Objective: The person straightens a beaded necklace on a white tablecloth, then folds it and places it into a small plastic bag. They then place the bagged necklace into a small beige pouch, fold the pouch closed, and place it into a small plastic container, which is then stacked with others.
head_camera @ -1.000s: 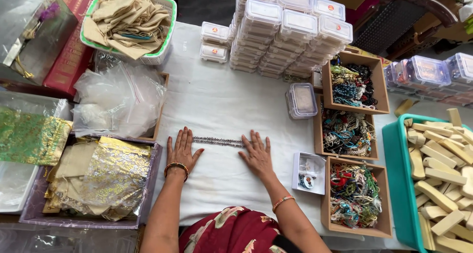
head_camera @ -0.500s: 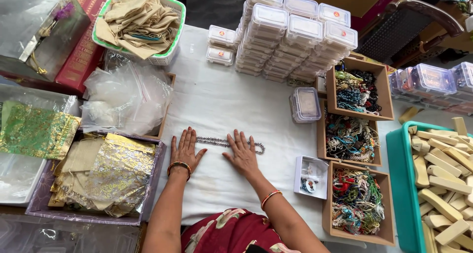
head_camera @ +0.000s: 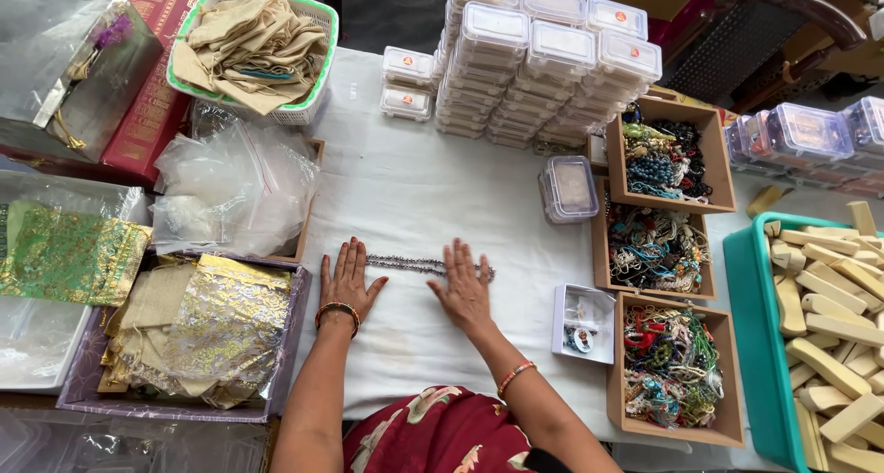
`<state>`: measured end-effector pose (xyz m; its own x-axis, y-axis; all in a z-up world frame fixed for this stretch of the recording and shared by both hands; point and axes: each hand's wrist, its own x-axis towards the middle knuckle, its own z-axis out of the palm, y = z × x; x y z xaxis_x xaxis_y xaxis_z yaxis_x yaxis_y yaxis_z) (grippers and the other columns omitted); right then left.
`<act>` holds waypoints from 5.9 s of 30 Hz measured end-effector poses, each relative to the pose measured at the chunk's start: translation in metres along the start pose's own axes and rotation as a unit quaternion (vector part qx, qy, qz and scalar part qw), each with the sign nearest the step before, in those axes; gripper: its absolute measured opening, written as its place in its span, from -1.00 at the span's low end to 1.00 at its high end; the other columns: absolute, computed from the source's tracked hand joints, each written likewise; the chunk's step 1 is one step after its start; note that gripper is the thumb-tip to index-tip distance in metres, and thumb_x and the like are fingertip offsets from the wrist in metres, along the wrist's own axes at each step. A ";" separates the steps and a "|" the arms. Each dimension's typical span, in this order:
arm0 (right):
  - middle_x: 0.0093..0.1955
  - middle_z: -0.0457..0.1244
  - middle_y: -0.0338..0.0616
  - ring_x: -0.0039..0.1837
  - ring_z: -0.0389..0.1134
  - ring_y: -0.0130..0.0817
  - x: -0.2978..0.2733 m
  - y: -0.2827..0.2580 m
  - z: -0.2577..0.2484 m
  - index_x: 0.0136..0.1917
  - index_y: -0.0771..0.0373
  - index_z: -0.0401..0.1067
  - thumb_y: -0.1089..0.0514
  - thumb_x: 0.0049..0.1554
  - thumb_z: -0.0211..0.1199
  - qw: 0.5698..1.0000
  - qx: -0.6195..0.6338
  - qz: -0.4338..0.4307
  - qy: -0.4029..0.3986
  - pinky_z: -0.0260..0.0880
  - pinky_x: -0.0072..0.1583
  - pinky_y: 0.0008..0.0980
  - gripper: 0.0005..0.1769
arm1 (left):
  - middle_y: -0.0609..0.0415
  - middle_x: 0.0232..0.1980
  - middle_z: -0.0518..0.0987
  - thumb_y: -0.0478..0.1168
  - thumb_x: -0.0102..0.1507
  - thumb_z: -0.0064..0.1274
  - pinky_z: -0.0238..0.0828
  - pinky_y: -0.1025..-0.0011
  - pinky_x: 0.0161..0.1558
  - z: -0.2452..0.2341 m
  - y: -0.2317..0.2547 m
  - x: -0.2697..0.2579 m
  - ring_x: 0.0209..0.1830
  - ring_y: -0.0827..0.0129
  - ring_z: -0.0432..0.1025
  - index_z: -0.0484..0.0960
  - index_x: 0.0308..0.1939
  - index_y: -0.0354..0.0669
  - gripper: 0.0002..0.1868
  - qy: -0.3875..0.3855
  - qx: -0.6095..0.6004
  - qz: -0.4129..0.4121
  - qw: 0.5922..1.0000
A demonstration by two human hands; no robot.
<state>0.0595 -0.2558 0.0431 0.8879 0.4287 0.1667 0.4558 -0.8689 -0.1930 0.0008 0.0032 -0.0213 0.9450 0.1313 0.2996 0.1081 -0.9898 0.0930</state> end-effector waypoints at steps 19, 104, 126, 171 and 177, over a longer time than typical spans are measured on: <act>0.74 -0.31 -0.11 0.72 -0.34 -0.25 0.004 0.003 0.002 0.68 0.17 -0.19 -0.41 0.30 -0.22 0.999 0.017 0.006 -0.030 -0.51 0.60 -0.06 -0.09 | 0.29 0.70 -0.45 0.53 0.29 -0.79 -0.64 0.16 0.57 -0.054 0.013 0.018 0.66 0.48 -0.52 -0.47 0.63 0.10 -0.02 -0.310 0.073 -0.056 0.946; 0.75 -0.28 -0.20 0.73 -0.29 -0.32 -0.006 0.025 -0.001 0.68 0.07 -0.12 -0.19 0.33 -0.15 0.999 0.007 0.042 0.003 -0.53 0.63 -0.02 -0.26 | 0.24 0.70 -0.33 0.22 0.43 -0.66 -0.58 0.00 0.56 -0.032 0.038 0.037 0.67 0.40 -0.38 -0.20 0.59 0.64 -0.40 -0.232 0.033 -0.141 0.962; 0.73 -0.32 -0.23 0.71 -0.39 -0.34 -0.004 0.024 0.001 0.66 -0.02 -0.18 -0.42 0.31 -0.34 0.996 -0.049 -0.040 -0.062 -0.61 0.61 -0.08 -0.19 | 0.29 0.71 -0.40 0.19 0.41 -0.60 -0.60 0.02 0.56 -0.025 0.035 0.035 0.68 0.43 -0.42 -0.30 0.62 0.46 -0.32 -0.236 0.033 -0.141 0.961; 0.74 -0.37 -0.26 0.70 -0.37 -0.36 -0.021 0.064 -0.014 0.67 -0.12 -0.18 -0.46 0.29 -0.31 0.992 -0.091 -0.062 -0.062 -0.64 0.59 0.02 -0.19 | 0.22 0.71 -0.32 0.24 0.41 -0.58 -0.56 0.04 0.57 -0.041 0.037 0.036 0.68 0.42 -0.38 -0.28 0.64 0.29 -0.27 -0.238 0.063 -0.125 0.961; 0.75 -0.37 -0.18 0.71 -0.37 -0.24 -0.040 0.106 -0.008 0.67 -0.04 -0.15 -0.38 0.32 -0.31 0.995 -0.031 0.092 -0.022 -0.60 0.59 0.01 -0.22 | 0.26 0.70 -0.34 0.25 0.40 -0.59 -0.58 0.04 0.57 -0.039 0.038 0.038 0.68 0.43 -0.41 -0.30 0.64 0.32 -0.27 -0.253 0.043 -0.135 0.957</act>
<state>0.0717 -0.3668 0.0243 0.9583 0.2709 0.0910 0.2824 -0.9464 -0.1565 0.0286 -0.0273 0.0306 0.9054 0.3599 -0.2250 0.3732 -0.9276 0.0181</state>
